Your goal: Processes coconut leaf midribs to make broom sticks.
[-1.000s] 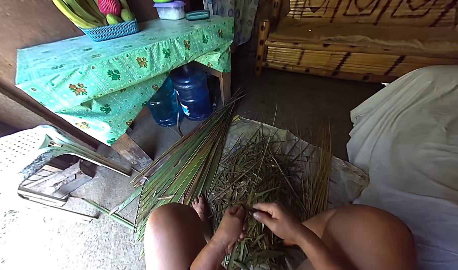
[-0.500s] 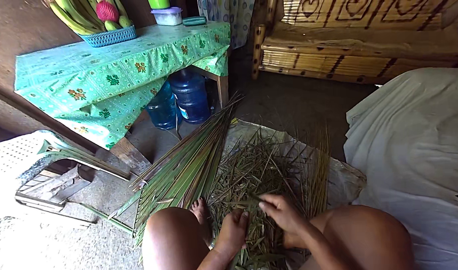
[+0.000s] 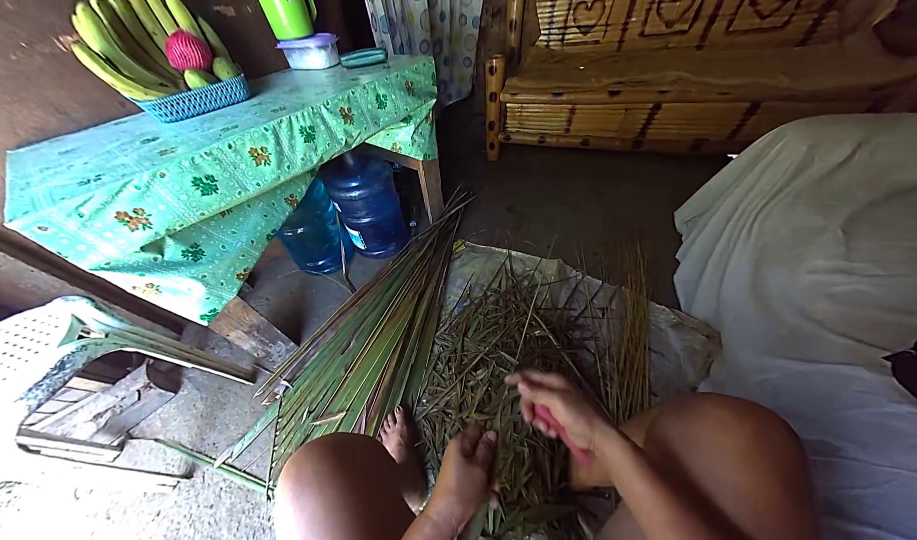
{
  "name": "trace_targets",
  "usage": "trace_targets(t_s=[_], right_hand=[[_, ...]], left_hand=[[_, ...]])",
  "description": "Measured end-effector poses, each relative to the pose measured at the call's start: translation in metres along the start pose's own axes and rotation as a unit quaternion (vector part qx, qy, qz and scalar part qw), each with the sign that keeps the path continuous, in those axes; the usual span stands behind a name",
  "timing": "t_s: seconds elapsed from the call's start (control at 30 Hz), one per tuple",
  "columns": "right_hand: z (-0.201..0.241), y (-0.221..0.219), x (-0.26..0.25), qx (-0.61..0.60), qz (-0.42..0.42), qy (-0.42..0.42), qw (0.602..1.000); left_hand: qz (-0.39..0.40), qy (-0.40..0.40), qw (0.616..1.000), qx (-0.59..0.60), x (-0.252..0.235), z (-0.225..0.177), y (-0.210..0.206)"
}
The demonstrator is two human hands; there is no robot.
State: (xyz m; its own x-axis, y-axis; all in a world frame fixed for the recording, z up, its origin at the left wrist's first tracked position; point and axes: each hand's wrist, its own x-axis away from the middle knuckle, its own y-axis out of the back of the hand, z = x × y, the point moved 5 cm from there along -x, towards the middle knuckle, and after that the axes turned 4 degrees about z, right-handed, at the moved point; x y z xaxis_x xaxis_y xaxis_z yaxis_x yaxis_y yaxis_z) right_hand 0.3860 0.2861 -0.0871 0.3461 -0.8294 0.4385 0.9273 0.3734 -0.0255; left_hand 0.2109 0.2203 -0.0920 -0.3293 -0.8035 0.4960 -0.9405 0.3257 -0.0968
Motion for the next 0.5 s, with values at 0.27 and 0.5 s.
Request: trace_targets(t_s=[0.27,0.5], right_hand=[[0.005,0.011,-0.016,-0.089,-0.005,0.055,0.995],[-0.002,-0.038,0.027,0.230,0.125,0.199,0.945]], left_hand=[[0.113,0.038,0.985,0.124,0.009,0.007,-0.005],[-0.026,0.026,0.990,0.136,-0.001,0.000,0.008]])
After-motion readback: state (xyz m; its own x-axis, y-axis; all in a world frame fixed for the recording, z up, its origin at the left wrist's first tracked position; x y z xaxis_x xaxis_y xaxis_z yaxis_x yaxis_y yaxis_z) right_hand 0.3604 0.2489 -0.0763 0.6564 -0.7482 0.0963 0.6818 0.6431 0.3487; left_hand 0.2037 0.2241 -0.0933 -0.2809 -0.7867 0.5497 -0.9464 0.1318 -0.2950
